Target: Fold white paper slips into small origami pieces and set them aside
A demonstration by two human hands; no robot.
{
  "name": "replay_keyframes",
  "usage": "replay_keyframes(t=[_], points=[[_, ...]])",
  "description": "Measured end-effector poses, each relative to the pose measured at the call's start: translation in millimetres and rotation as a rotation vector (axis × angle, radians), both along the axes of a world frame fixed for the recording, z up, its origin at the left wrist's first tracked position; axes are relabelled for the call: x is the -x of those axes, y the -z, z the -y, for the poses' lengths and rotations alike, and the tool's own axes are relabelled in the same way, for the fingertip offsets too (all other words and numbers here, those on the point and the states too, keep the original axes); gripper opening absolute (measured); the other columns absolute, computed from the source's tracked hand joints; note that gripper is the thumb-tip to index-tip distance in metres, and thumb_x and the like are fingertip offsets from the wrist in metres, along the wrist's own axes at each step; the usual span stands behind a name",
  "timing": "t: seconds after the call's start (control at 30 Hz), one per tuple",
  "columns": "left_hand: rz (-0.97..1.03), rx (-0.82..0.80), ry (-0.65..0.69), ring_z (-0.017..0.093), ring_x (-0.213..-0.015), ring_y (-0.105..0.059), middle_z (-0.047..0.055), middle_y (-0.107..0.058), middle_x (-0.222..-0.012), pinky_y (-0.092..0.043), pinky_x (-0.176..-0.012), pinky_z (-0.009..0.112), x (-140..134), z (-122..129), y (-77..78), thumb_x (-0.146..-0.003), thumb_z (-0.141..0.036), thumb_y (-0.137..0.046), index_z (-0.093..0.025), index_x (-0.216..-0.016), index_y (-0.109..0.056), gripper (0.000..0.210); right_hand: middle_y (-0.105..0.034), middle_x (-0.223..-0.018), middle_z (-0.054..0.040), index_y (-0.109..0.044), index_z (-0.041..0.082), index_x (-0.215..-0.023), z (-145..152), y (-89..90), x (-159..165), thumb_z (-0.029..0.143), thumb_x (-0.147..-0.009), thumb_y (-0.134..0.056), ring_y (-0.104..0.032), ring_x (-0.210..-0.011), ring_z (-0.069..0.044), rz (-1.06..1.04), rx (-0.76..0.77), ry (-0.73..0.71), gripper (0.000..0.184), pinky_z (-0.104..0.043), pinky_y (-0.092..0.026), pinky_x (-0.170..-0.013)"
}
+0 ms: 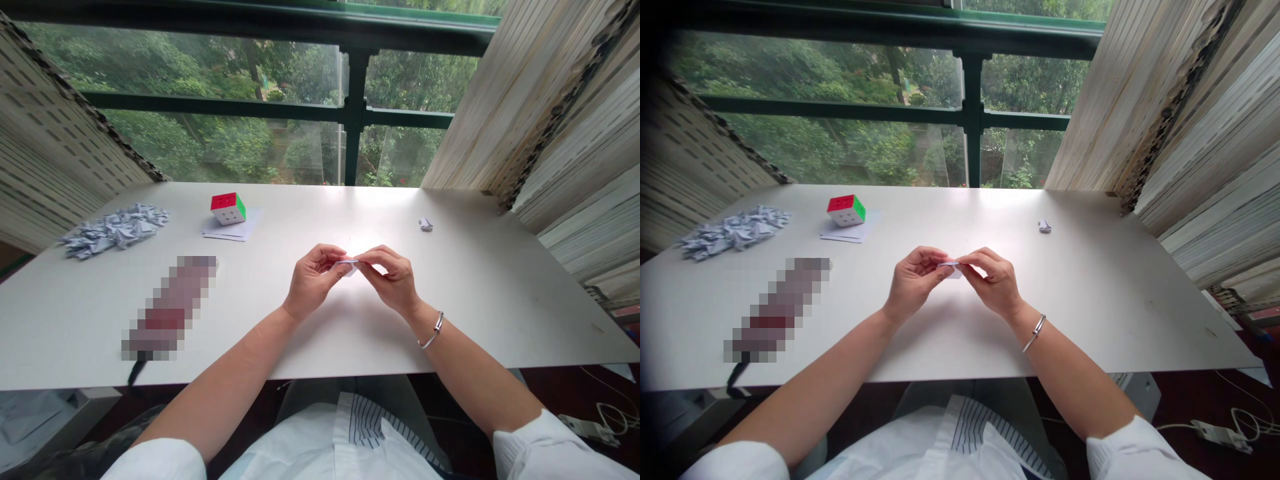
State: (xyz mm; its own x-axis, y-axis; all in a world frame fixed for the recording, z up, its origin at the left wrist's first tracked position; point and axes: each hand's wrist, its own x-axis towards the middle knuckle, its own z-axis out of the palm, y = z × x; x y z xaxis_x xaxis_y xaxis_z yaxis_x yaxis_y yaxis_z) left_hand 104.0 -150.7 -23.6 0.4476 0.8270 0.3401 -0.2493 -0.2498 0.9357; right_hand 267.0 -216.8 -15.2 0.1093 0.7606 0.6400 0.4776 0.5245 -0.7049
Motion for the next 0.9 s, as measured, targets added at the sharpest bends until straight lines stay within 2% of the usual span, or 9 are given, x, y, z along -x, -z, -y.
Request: replay_keyframes(t=[0.17,0.3,0.67,0.9], points=[[0.01,-0.172,-0.093,0.015,-0.081,-0.067,0.001,-0.068,-0.084,-0.057,-0.078,0.03,0.2,0.1,3.0,-0.074,-0.026,-0.078,-0.02,-0.088,-0.065,0.021,-0.07,-0.087,-0.0028,-0.071,0.026,-0.095,0.1,-0.6,1.4,0.025,-0.088,-0.064,-0.066,-0.08,-0.016,-0.044,-0.016,0.029,0.01,-0.034,-0.057,-0.075],[0.018,-0.266,-0.11,0.013,-0.08,-0.066,0.0,-0.068,-0.085,-0.057,-0.076,0.027,0.2,0.2,4.7,-0.075,-0.022,-0.077,-0.021,-0.088,-0.067,0.016,-0.07,-0.087,-0.0023,-0.071,0.025,-0.095,-0.2,-0.4,1.7,0.025,-0.088,-0.064,-0.066,-0.08,-0.016,-0.051,-0.032,0.022,0.009,-0.034,-0.059,-0.075],[-0.04,-0.293,-0.175,0.015,-0.076,-0.067,0.002,-0.072,-0.082,-0.057,-0.075,0.029,1.8,0.4,4.3,-0.077,-0.024,-0.075,-0.02,-0.086,-0.072,0.01,-0.07,-0.085,-0.0021,-0.07,0.024,-0.094,0.1,0.0,2.0,0.023,-0.088,-0.064,-0.066,-0.078,-0.015,-0.037,-0.036,0.022,0.009,-0.032,-0.058,-0.074],[-0.077,-0.301,-0.127,0.016,-0.077,-0.066,0.005,-0.072,-0.085,-0.054,-0.073,0.029,4.2,3.4,1.0,-0.079,-0.022,-0.073,-0.018,-0.086,-0.072,0.008,-0.07,-0.086,-0.0028,-0.07,0.023,-0.093,0.1,-0.7,2.8,0.024,-0.089,-0.063,-0.066,-0.079,-0.015,-0.06,0.0,0.0,0.009,-0.032,-0.058,-0.075]])
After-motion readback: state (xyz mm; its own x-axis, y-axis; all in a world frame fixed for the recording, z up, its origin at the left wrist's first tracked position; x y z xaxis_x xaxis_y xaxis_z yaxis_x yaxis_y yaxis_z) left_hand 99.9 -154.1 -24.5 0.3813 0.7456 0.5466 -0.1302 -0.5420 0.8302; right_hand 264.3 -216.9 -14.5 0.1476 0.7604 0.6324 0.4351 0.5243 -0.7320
